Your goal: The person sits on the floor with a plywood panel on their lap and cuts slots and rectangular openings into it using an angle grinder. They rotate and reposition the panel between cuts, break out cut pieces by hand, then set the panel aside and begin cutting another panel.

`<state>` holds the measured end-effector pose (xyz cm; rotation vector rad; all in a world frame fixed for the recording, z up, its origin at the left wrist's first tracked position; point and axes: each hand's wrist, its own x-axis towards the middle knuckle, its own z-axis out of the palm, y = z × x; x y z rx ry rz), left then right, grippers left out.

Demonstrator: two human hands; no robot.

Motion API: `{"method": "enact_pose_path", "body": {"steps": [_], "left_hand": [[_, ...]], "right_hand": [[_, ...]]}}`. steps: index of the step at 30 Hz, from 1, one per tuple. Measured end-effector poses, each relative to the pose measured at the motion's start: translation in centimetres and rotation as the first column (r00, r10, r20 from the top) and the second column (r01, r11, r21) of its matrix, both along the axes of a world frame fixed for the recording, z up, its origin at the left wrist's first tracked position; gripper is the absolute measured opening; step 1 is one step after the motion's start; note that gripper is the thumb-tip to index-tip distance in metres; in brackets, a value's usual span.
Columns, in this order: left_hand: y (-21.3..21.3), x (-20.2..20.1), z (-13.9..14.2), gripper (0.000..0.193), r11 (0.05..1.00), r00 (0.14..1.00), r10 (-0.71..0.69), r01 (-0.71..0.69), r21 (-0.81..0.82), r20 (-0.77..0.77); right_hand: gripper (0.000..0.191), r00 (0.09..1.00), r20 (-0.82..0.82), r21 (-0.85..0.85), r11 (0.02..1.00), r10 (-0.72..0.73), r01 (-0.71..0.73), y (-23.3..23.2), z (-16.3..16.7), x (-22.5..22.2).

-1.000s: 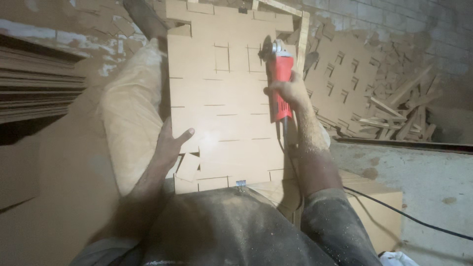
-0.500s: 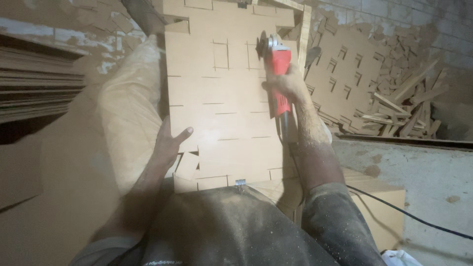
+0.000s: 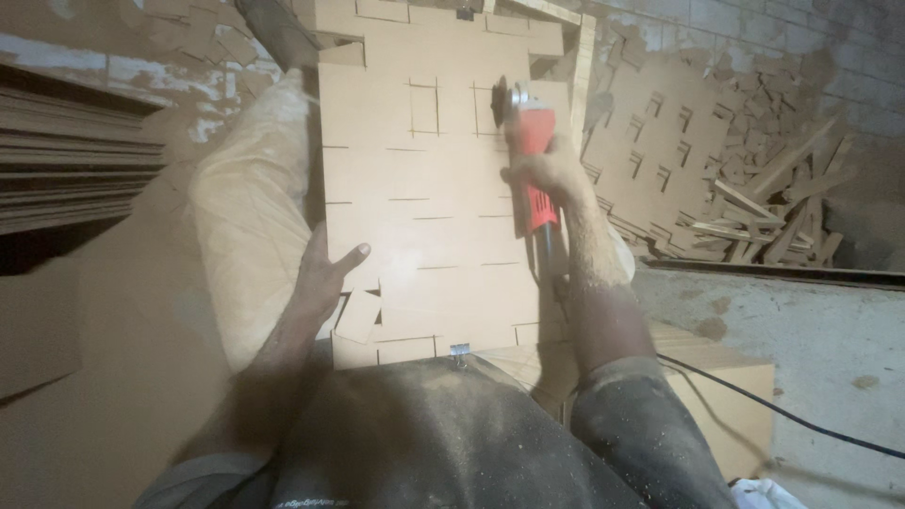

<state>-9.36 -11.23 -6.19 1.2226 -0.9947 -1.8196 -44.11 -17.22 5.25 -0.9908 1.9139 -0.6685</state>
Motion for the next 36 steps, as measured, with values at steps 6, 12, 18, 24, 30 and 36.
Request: {"method": "enact_pose_path", "body": {"steps": [6,12,18,24,30,36], "left_hand": [[0.2,0.2,-0.5,0.056,0.997,1.000,0.003,-0.002,-0.083,0.009],[0.1,-0.1,-0.9,0.057,0.997,1.000,0.027,-0.026,-0.073,0.010],[0.1,-0.2,-0.8,0.059,0.996,0.999,0.043,-0.043,-0.073,-0.003],[-0.3,-0.1,-0.6,0.059,0.997,1.000,0.014,-0.016,-0.072,-0.028],[-0.4,0.0,-0.6,0.059,0.998,0.999,0.010,-0.013,-0.067,-0.045],[-0.3,0.0,-0.6,0.060,0.997,1.000,0.004,-0.005,-0.080,-0.013]], "right_hand": [[0.053,0.999,-0.027,-0.069,0.997,-0.026,0.024,2.5,-0.8,0.1],[0.050,0.995,-0.082,-0.062,0.996,-0.064,0.059,6.4,-0.6,0.2],[0.056,0.992,0.032,0.006,0.993,-0.119,0.119,9.2,0.0,1.1],[0.056,0.981,-0.194,0.080,0.996,-0.015,0.031,9.0,0.8,1.5],[0.059,0.972,-0.234,0.081,0.995,-0.030,0.051,8.1,0.7,2.1],[0.042,0.982,-0.187,0.050,0.999,0.027,-0.018,7.7,0.7,2.4]]}}
